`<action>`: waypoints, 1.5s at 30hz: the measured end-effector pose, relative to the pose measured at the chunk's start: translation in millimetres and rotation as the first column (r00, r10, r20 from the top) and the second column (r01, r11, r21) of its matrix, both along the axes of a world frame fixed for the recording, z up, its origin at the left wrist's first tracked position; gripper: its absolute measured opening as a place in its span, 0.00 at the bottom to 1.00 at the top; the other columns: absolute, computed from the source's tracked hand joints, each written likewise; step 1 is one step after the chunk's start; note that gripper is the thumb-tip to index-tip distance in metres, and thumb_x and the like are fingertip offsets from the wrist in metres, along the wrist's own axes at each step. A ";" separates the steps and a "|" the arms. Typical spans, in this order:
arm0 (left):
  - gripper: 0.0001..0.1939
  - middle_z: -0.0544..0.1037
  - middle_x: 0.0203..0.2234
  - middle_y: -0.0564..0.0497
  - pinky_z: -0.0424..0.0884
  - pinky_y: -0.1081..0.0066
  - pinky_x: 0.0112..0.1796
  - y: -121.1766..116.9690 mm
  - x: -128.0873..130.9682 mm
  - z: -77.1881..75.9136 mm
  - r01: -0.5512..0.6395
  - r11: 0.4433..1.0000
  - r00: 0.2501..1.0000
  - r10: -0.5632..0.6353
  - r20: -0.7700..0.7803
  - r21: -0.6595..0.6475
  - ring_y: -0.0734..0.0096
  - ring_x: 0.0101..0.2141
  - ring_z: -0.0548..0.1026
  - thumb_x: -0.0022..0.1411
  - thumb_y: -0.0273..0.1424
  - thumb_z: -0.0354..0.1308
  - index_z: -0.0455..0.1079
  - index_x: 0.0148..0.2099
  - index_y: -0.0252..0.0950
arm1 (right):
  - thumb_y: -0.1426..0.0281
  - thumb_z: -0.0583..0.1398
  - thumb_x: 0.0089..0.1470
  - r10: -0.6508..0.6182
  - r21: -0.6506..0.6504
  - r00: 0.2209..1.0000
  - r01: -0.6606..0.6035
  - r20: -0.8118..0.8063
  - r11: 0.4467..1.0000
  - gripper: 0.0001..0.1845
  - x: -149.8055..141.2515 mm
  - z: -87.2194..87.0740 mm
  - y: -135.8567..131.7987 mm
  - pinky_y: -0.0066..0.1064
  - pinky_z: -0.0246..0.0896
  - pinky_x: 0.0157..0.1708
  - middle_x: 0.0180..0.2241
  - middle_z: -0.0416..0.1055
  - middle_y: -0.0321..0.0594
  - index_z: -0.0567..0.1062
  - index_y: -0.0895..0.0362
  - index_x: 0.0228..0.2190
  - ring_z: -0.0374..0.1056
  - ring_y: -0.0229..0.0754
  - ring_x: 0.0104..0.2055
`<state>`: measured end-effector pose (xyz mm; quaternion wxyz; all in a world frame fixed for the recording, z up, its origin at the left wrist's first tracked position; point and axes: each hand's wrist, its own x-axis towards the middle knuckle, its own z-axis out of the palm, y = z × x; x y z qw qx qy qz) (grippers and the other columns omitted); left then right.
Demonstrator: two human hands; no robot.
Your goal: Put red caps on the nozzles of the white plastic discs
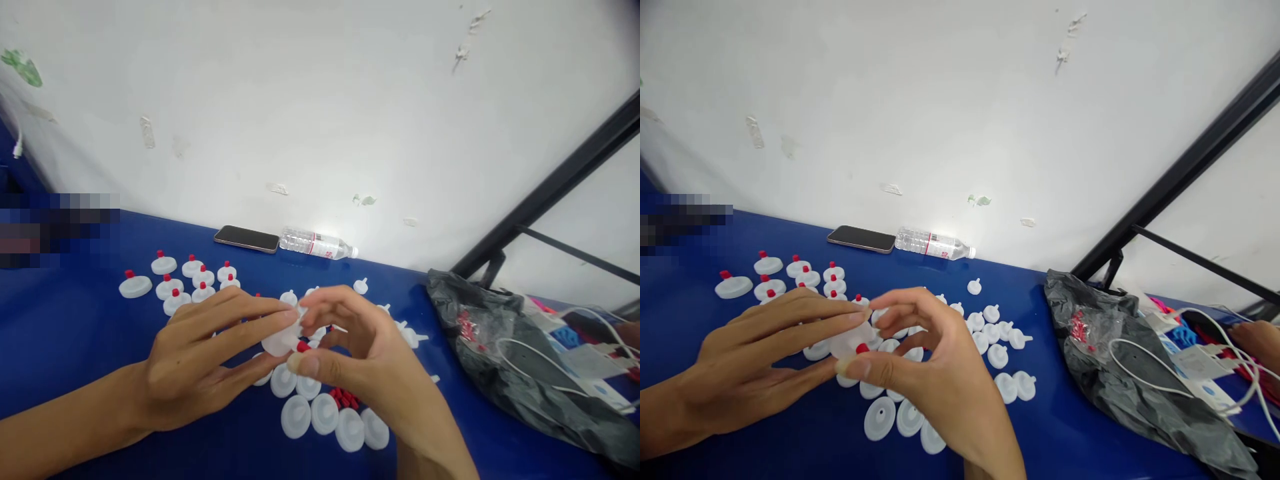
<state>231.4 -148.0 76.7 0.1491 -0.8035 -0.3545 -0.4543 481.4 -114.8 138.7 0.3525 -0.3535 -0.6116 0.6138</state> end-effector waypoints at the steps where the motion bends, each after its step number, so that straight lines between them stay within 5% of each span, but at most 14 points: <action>1: 0.31 0.92 0.54 0.51 0.89 0.59 0.44 -0.2 -0.1 1.3 0.017 0.999 1.000 -0.017 -0.022 0.031 0.60 0.44 0.92 0.86 0.36 0.64 0.64 0.83 0.57 | 0.66 0.88 0.46 0.027 -0.039 0.999 -0.026 0.021 0.999 0.31 -0.1 0.8 -1.5 0.36 0.80 0.46 0.49 0.88 0.36 0.90 0.42 0.52 0.83 0.46 0.47; 5: 0.33 0.94 0.49 0.52 0.89 0.59 0.39 -1.0 3.7 2.9 0.068 0.994 0.998 -0.067 -0.015 0.091 0.59 0.41 0.90 0.85 0.32 0.65 0.64 0.84 0.52 | 0.65 0.89 0.42 0.165 -0.155 0.986 -0.159 0.023 0.975 0.47 -3.5 1.9 -6.5 0.44 0.82 0.58 0.51 0.90 0.37 0.86 0.39 0.63 0.85 0.51 0.53; 11: 0.36 0.94 0.42 0.54 0.90 0.58 0.40 -0.8 2.3 -4.1 0.057 0.992 0.997 -0.051 -0.060 0.110 0.55 0.40 0.88 0.83 0.31 0.66 0.63 0.85 0.50 | 0.72 0.87 0.41 0.197 -0.182 0.977 -0.209 -0.083 0.961 0.32 -11.4 -3.6 -6.1 0.29 0.79 0.42 0.37 0.88 0.31 0.92 0.46 0.50 0.82 0.42 0.40; 16: 0.36 0.94 0.41 0.54 0.89 0.57 0.37 -0.1 0.2 -3.5 0.064 0.992 0.998 -0.061 -0.031 0.109 0.54 0.39 0.88 0.82 0.30 0.66 0.64 0.85 0.53 | 0.73 0.87 0.39 0.122 -0.140 0.988 -0.134 -0.091 0.981 0.23 -22.5 -1.3 -9.1 0.30 0.80 0.43 0.34 0.88 0.32 0.92 0.50 0.39 0.80 0.41 0.37; 19: 0.34 0.94 0.43 0.55 0.88 0.56 0.37 2.7 1.9 -2.5 0.054 0.996 0.999 -0.053 -0.008 0.073 0.55 0.38 0.88 0.84 0.34 0.65 0.63 0.85 0.59 | 0.71 0.87 0.38 0.065 -0.149 0.994 -0.077 -0.085 0.986 0.26 -27.7 0.6 -10.5 0.31 0.82 0.43 0.36 0.89 0.33 0.91 0.51 0.40 0.82 0.42 0.37; 22: 0.26 0.93 0.48 0.53 0.86 0.58 0.40 10.2 3.2 -1.0 0.082 0.991 0.996 -0.084 0.012 0.103 0.58 0.41 0.86 0.85 0.34 0.64 0.72 0.79 0.53 | 0.67 0.86 0.43 0.028 -0.112 0.999 -0.030 -0.027 0.993 0.33 -28.4 -0.7 -10.9 0.35 0.84 0.47 0.38 0.90 0.34 0.90 0.48 0.52 0.86 0.48 0.42; 25: 0.15 0.92 0.50 0.55 0.85 0.61 0.48 21.3 -1.2 1.3 0.009 1.000 0.995 -0.008 0.103 -0.010 0.59 0.47 0.85 0.83 0.37 0.67 0.79 0.67 0.54 | 0.58 0.82 0.56 -0.156 0.046 0.986 0.153 0.054 0.987 0.35 -26.5 -3.2 -11.9 0.43 0.84 0.54 0.53 0.91 0.39 0.85 0.42 0.63 0.87 0.54 0.55; 29: 0.14 0.90 0.52 0.52 0.83 0.63 0.45 36.6 -15.8 4.9 -0.114 0.963 0.973 0.158 0.170 -0.245 0.59 0.47 0.87 0.83 0.47 0.65 0.81 0.63 0.50 | 0.51 0.72 0.71 -0.407 0.240 0.911 0.380 0.071 0.893 0.23 -24.5 -4.0 -13.3 0.48 0.82 0.57 0.64 0.85 0.43 0.84 0.43 0.61 0.83 0.57 0.64; 35: 0.20 0.88 0.46 0.51 0.79 0.62 0.48 42.7 -31.6 14.8 -0.121 0.884 0.978 0.185 0.100 -0.452 0.59 0.45 0.86 0.81 0.50 0.61 0.76 0.63 0.45 | 0.53 0.68 0.75 -0.411 0.262 0.911 0.392 0.020 0.882 0.16 -24.1 -5.1 -12.0 0.39 0.82 0.44 0.62 0.85 0.42 0.84 0.44 0.57 0.83 0.54 0.61; 42: 0.16 0.70 0.26 0.58 0.63 0.65 0.32 38.2 -41.1 23.7 -0.120 0.830 0.992 0.077 -0.102 -0.544 0.68 0.25 0.67 0.80 0.48 0.54 0.76 0.50 0.43 | 0.55 0.66 0.76 -0.416 0.279 0.909 0.389 0.040 0.878 0.15 -24.7 -3.8 -13.1 0.38 0.82 0.42 0.62 0.84 0.42 0.83 0.44 0.58 0.83 0.52 0.61; 45: 0.17 0.71 0.24 0.58 0.58 0.63 0.31 38.9 -44.0 23.2 -0.148 0.808 0.983 0.058 -0.174 -0.570 0.69 0.23 0.65 0.81 0.46 0.52 0.74 0.45 0.43 | 0.56 0.66 0.76 -0.422 0.285 0.906 0.394 0.042 0.874 0.14 -25.0 -2.4 -14.2 0.37 0.82 0.42 0.62 0.84 0.41 0.84 0.43 0.57 0.83 0.52 0.61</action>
